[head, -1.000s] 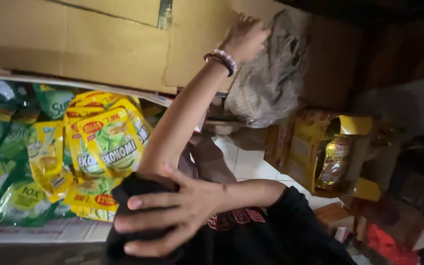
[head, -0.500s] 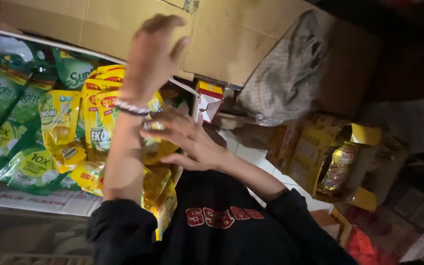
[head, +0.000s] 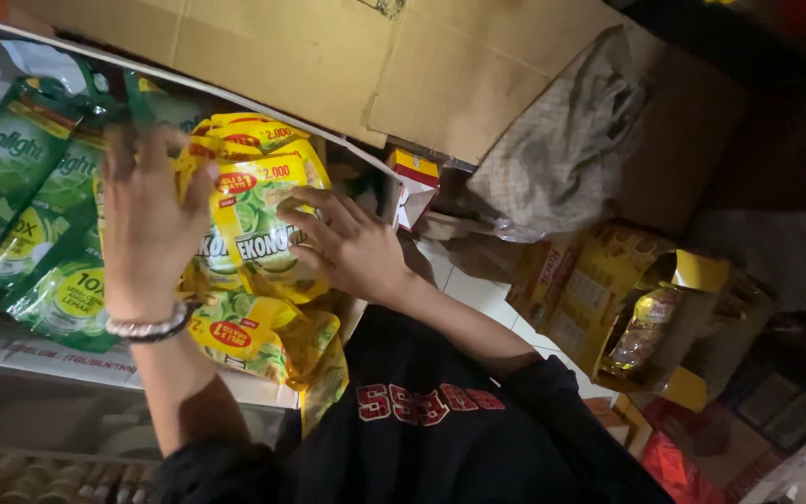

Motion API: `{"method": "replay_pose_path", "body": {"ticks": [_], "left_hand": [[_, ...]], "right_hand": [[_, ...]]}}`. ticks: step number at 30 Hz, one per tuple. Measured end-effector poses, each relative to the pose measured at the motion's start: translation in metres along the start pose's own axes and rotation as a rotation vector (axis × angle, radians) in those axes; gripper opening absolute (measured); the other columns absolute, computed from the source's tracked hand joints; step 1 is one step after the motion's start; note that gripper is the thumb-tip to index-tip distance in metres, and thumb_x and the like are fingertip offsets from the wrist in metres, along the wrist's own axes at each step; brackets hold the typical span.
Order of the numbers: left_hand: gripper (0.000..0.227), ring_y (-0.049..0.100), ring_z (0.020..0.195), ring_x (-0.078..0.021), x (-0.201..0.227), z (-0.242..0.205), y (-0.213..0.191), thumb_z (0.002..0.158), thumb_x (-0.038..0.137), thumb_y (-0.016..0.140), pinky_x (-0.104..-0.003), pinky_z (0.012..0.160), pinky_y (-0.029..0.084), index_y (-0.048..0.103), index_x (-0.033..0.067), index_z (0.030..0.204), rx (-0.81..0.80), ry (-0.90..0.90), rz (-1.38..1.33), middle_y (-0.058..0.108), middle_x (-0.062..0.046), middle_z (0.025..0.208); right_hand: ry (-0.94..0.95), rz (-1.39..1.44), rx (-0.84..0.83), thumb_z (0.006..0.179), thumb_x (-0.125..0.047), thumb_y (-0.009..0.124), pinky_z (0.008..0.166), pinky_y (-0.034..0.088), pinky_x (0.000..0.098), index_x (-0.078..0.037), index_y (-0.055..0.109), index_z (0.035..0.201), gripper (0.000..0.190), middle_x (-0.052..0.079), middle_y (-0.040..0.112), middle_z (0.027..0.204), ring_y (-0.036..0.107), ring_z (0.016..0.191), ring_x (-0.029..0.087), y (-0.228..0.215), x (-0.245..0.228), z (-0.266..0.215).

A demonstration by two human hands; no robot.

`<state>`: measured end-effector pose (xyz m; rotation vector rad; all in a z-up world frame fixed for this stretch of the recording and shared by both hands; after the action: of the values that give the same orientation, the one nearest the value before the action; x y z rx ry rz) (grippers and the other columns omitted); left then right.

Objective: The person repeatedly picks up yellow detergent packets from a cardboard box and stacks them on a shelf above. The person handles the packets one at a time or in small groups, aligning them before placing them on the shelf.

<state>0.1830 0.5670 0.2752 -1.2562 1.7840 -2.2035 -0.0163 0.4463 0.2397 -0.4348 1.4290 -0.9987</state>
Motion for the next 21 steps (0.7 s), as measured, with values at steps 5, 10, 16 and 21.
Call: {"method": "replay_pose_path", "body": {"ticks": [5,10,16,21], "left_hand": [[0.041,0.059,0.108,-0.0437,-0.019,-0.013,0.010,0.089,0.019,0.085,-0.053,0.097,0.046,0.061,0.0030,0.119,-0.138,-0.072,-0.016,0.065,-0.021,0.109],[0.040,0.056,0.117,-0.0459,-0.023,-0.021,0.015,0.093,-0.004,0.060,-0.053,0.101,0.045,0.058,-0.0009,0.133,0.043,-0.001,-0.091,0.061,-0.027,0.125],[0.037,0.058,0.114,-0.0434,-0.040,-0.011,0.022,0.100,0.009,0.071,-0.054,0.098,0.044,0.062,-0.0007,0.134,-0.003,0.002,0.093,0.067,-0.022,0.122],[0.021,0.060,0.112,-0.0415,-0.046,-0.013,0.033,0.102,0.010,0.073,-0.052,0.097,0.048,0.065,-0.0003,0.119,-0.021,0.020,0.182,0.069,-0.019,0.116]], "right_hand": [[0.002,-0.017,0.023,0.096,-0.033,0.074,0.088,0.060,0.0376,-0.020,0.063,0.134,0.042,0.002,0.060,0.138,0.069,0.115,0.024,0.002,-0.001,0.000],[0.019,-0.012,0.008,0.096,-0.033,0.075,0.086,0.061,0.0371,-0.021,0.064,0.134,0.041,0.000,0.060,0.137,0.069,0.115,0.022,0.001,-0.001,-0.002],[0.016,-0.023,0.022,0.094,-0.032,0.076,0.083,0.061,0.0378,-0.020,0.064,0.133,0.043,0.002,0.059,0.136,0.069,0.113,0.023,0.002,-0.001,-0.003],[0.025,-0.003,0.011,0.093,-0.029,0.077,0.084,0.061,0.0387,-0.020,0.064,0.133,0.043,0.001,0.059,0.136,0.069,0.113,0.024,0.000,0.000,-0.004]]}}
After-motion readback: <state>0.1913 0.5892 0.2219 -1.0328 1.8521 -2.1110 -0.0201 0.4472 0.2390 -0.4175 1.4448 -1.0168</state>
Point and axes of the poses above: each hand's wrist, its own z-axis towards the middle knuckle, its own y-axis out of the palm, x = y × z, the point moved 1 cm from there along z, towards the middle knuckle
